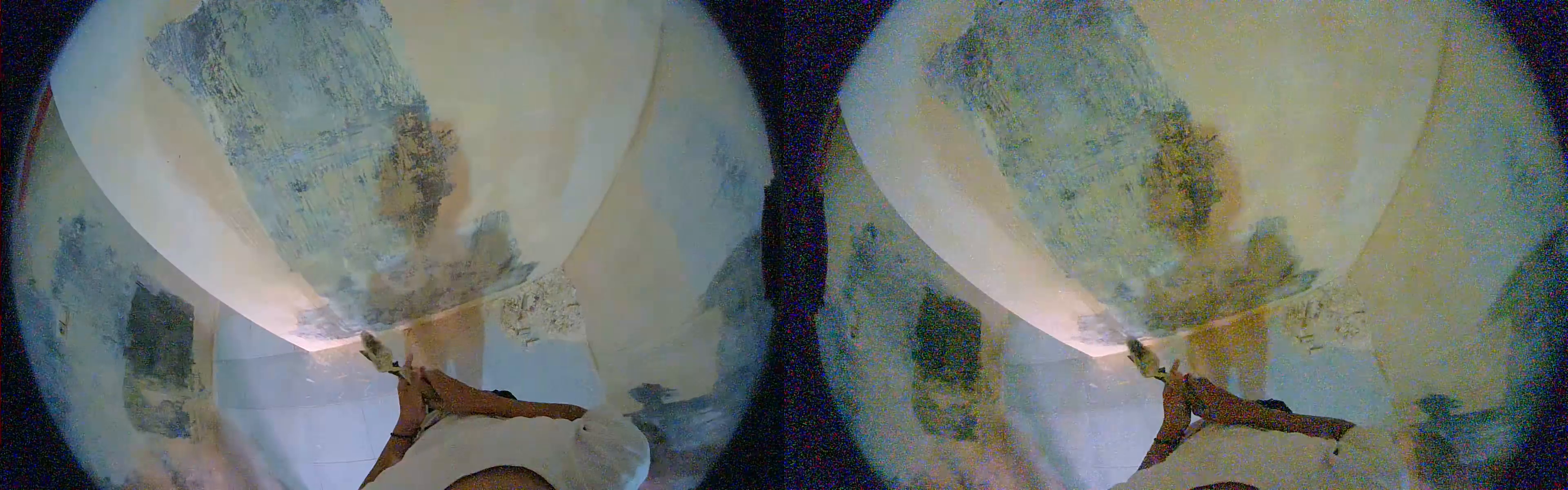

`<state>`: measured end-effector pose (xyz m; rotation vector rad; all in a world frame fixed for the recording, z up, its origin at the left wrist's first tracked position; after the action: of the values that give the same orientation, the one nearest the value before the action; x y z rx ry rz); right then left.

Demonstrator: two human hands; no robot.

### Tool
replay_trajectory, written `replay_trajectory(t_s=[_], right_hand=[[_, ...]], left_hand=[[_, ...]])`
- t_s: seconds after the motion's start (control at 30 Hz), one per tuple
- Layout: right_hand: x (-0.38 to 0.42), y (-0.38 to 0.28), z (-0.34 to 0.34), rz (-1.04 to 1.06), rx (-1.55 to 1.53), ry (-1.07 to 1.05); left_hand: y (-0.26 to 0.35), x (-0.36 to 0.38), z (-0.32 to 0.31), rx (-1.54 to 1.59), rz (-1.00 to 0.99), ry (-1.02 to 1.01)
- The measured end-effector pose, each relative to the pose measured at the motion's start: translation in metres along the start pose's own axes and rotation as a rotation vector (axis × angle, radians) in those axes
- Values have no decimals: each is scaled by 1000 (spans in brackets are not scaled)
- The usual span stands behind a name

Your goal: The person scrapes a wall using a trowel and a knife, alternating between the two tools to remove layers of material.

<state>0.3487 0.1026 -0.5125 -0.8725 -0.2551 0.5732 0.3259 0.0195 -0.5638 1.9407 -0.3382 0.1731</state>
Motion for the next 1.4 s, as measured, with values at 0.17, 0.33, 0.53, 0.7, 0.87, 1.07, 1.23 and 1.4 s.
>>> replay_trajectory(t_s=[0.17, 0.33, 0.53, 0.7, 0.87, 1.07, 1.23, 1.4], right_hand=[[-6, 4, -13, -41, -60, 71], [-5, 22, -32, -55, 70, 142], [10, 113, -69, -124, 432, 379], [10, 41, 70, -455, 89, 491], [-8, 17, 176, -329, 284, 811], [-33, -66, 271, -172, 390, 998], [-49, -103, 329, -117, 589, 1128], [-59, -115, 377, -170, 515, 1293]], left_hand=[[-12, -11, 13, -368, -212, 49], [17, -10, 15, -591, -401, 31], [-40, -17, 55, -428, -312, -8], [-10, 2, 65, -358, -326, 112], [-5, -11, 100, -178, -301, 86], [48, -27, 121, -207, -143, 99], [68, -45, 141, -313, -151, 55], [89, -55, 133, -306, -218, 97]])
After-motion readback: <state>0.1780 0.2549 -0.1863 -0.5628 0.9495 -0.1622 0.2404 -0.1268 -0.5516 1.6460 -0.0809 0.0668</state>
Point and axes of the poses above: each hand's wrist, its own x-axis away from the middle knuckle, its own z-axis out of the back of the hand, y = z × x, the point moved 8 cm from there along -x, towards the middle knuckle, and after that the axes turned 1 degree about y, right-handed, at the moved point
